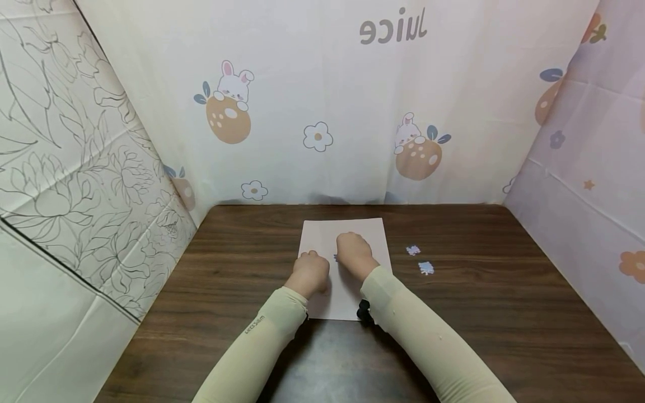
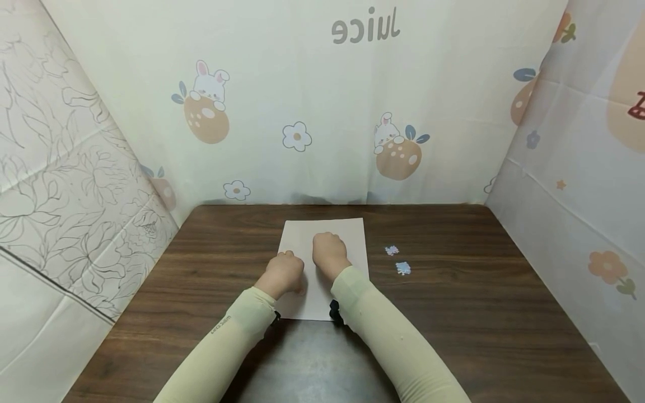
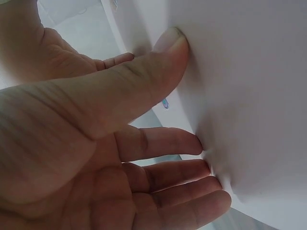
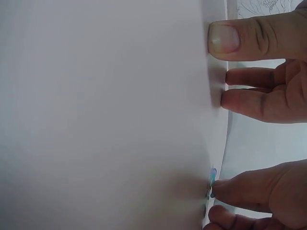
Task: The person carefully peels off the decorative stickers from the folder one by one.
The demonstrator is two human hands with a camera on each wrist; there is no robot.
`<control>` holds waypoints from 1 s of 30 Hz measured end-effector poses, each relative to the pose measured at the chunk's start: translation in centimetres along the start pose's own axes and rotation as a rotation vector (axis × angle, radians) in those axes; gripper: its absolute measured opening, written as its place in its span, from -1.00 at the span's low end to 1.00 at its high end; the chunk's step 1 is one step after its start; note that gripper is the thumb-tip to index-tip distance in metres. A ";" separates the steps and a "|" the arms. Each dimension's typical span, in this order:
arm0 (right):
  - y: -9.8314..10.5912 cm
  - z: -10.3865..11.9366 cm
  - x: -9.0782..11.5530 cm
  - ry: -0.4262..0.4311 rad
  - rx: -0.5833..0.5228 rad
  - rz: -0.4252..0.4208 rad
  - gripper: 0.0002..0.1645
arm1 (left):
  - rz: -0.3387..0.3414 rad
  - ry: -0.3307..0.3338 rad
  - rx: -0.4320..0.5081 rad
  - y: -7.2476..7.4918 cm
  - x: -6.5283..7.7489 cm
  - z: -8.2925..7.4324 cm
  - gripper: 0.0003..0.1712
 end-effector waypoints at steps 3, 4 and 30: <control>0.0 0.1 -0.1 0.009 0.014 0.010 -0.88 | -0.010 -0.003 -0.002 0.0 0.0 0.0 -0.38; 0.0 0.1 -0.1 0.011 0.018 0.013 -0.88 | -0.012 -0.003 -0.003 0.0 0.0 0.0 -0.38; 0.0 0.1 0.2 0.047 0.020 0.070 -0.72 | -0.015 -0.007 -0.005 0.4 0.2 0.0 -0.39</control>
Point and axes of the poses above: each hand's wrist, its own x-axis away from the middle knuckle, its own y-axis out of the back of the hand, z = x × y, the point moved 8 cm from there along -x, towards the middle knuckle, and after that the axes turned 3 degrees about -x, right-handed, at the moved point
